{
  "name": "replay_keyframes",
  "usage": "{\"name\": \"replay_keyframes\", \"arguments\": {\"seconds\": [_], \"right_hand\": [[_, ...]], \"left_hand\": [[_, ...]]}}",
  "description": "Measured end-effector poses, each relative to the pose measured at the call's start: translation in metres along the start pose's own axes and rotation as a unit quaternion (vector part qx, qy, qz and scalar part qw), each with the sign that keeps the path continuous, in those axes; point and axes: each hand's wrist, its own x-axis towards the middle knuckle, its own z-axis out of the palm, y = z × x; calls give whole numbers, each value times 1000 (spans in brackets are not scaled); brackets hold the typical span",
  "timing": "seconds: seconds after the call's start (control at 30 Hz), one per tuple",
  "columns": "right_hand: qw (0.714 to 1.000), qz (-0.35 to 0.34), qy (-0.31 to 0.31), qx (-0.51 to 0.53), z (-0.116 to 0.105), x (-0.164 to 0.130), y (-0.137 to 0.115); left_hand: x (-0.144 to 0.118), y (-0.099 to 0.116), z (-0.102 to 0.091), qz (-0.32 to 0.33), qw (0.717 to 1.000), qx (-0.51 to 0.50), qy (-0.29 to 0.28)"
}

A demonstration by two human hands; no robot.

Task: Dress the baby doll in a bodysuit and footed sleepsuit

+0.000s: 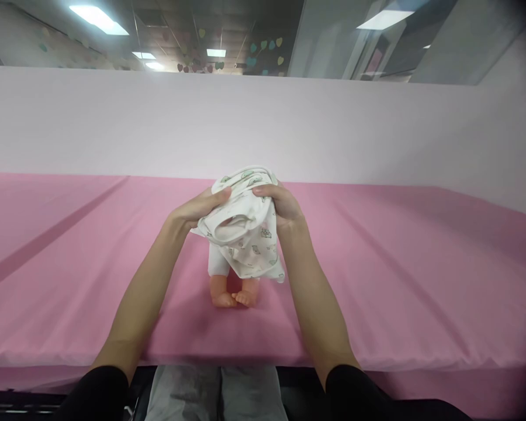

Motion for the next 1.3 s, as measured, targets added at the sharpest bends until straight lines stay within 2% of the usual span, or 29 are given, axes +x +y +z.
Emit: {"name": "replay_keyframes", "arguments": {"seconds": [0.07,0.17,0.23,0.33,0.5,0.63,0.77,0.87,0.93,1.03,1.1,1.17,1.3], "right_hand": [[1000,9,1,24,6,1,1],[999,10,-25,44,14,1,5],[998,10,-52,19,16,0,8],[995,28,-77,-60,15,-1,6],[985,79,-78,-131,8,-3,-2],[996,52,-56,-56,4,-2,-3],[997,53,-40,27,4,0,-2],[993,86,-32,73,4,2,1],[990,96,-35,93,5,3,3],[992,73,-44,92,6,4,3],[996,54,-44,56,8,2,-1],[998,46,-41,-2,8,-1,-7],[995,37,-25,-92,0,-10,-21]], "left_hand": [[-2,2,-1,13,1000,22,-14],[-3,7,-5,42,998,14,50],[-4,8,-10,56,995,-5,86],[-5,6,-15,56,993,-24,104],[1,-5,-11,44,992,-64,96],[5,-13,-10,6,993,-77,84],[3,-18,-15,4,998,-60,35],[1,-15,-17,23,999,-25,-18],[0,-11,-16,14,999,20,-22],[-4,-4,-15,1,998,60,36],[-5,0,-16,0,995,66,69],[-6,2,-15,-8,992,96,81],[-6,1,-12,-5,965,250,80]]}}
